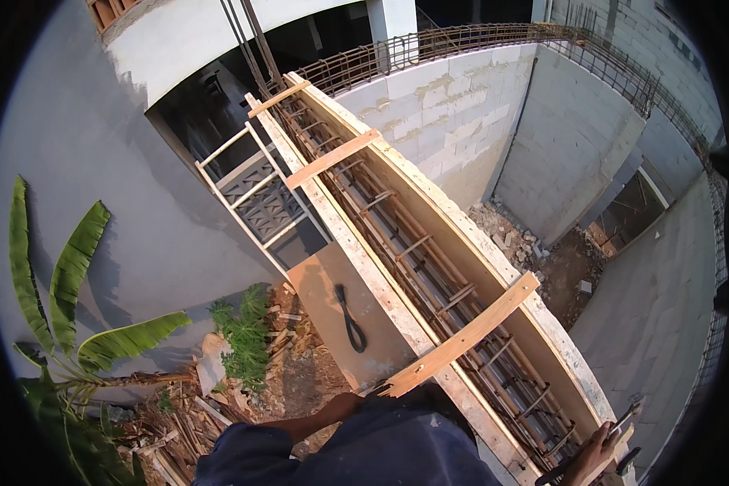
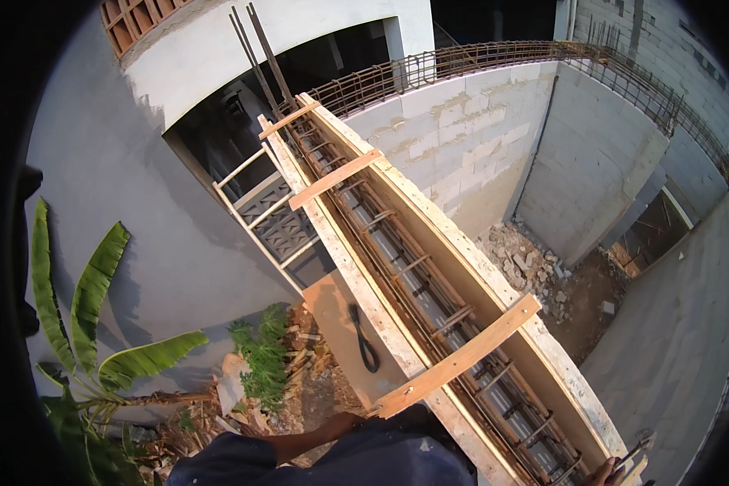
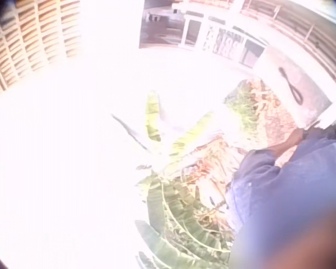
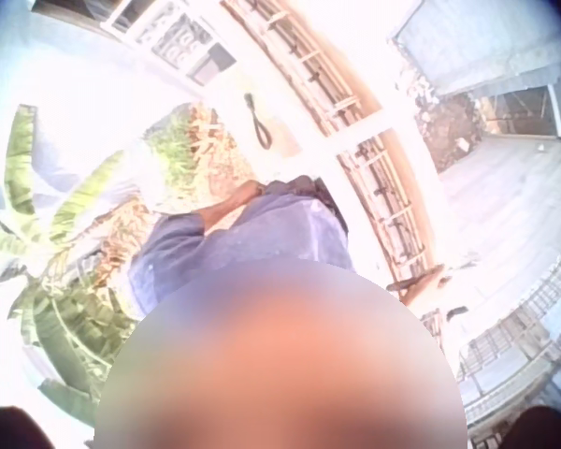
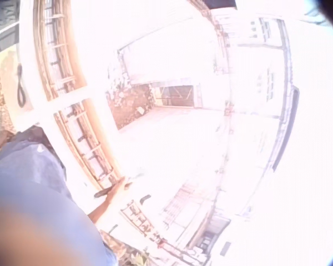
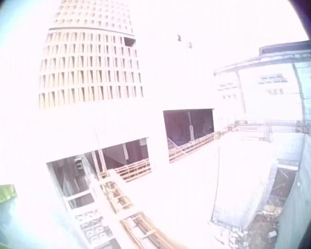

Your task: The person assembles a wooden formwork structure on a construction site. They measure and mark wooden planks, then use a hammer to drive nails into the wood to secure the frame. The person repeatedly measures, adjusts, and hammers nails to build the structure.

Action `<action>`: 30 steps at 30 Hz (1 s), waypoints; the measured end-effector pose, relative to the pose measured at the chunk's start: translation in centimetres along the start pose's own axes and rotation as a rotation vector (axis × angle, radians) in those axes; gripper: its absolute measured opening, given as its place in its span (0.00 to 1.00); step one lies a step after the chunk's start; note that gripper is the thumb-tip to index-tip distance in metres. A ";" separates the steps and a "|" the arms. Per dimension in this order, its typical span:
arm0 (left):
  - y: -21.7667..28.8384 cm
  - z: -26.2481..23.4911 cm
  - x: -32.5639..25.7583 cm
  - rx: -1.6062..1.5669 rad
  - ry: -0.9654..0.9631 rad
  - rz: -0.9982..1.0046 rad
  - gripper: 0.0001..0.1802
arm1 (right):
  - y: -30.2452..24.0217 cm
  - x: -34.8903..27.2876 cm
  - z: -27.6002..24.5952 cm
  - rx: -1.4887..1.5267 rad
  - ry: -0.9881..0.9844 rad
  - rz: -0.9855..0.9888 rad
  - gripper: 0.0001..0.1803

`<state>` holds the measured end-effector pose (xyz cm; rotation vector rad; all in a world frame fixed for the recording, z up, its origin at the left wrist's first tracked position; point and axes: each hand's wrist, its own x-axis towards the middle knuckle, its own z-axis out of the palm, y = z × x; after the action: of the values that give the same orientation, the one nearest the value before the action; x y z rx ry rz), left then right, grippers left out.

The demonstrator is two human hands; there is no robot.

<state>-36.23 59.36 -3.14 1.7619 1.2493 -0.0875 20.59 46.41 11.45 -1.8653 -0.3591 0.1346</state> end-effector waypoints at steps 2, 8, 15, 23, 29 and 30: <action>-0.7 1.8 0.7 -0.053 0.022 0.036 0.17 | -4.0 -1.5 3.3 0.042 -0.031 0.049 0.11; -2.4 3.4 5.2 -0.023 -0.145 0.241 0.19 | -10.0 -6.0 10.9 0.089 -0.414 0.009 0.12; -1.9 10.6 8.0 -0.493 0.145 0.299 0.22 | -8.6 -11.1 13.7 -0.015 -0.635 0.090 0.11; -1.9 8.8 4.9 -0.193 0.010 -0.177 0.23 | -9.1 -14.3 11.7 -0.257 -0.830 0.192 0.14; -3.1 7.7 2.3 -0.103 0.013 -0.350 0.23 | -7.3 -16.7 10.3 -0.099 -0.824 0.113 0.18; -3.0 7.2 2.2 -0.109 0.006 -0.376 0.22 | -7.0 -16.6 10.4 -0.295 -0.748 -0.292 0.18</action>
<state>-34.40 55.84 -10.25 1.4190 1.5471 -0.2259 0.83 52.62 13.30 -1.9699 -1.2119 0.6115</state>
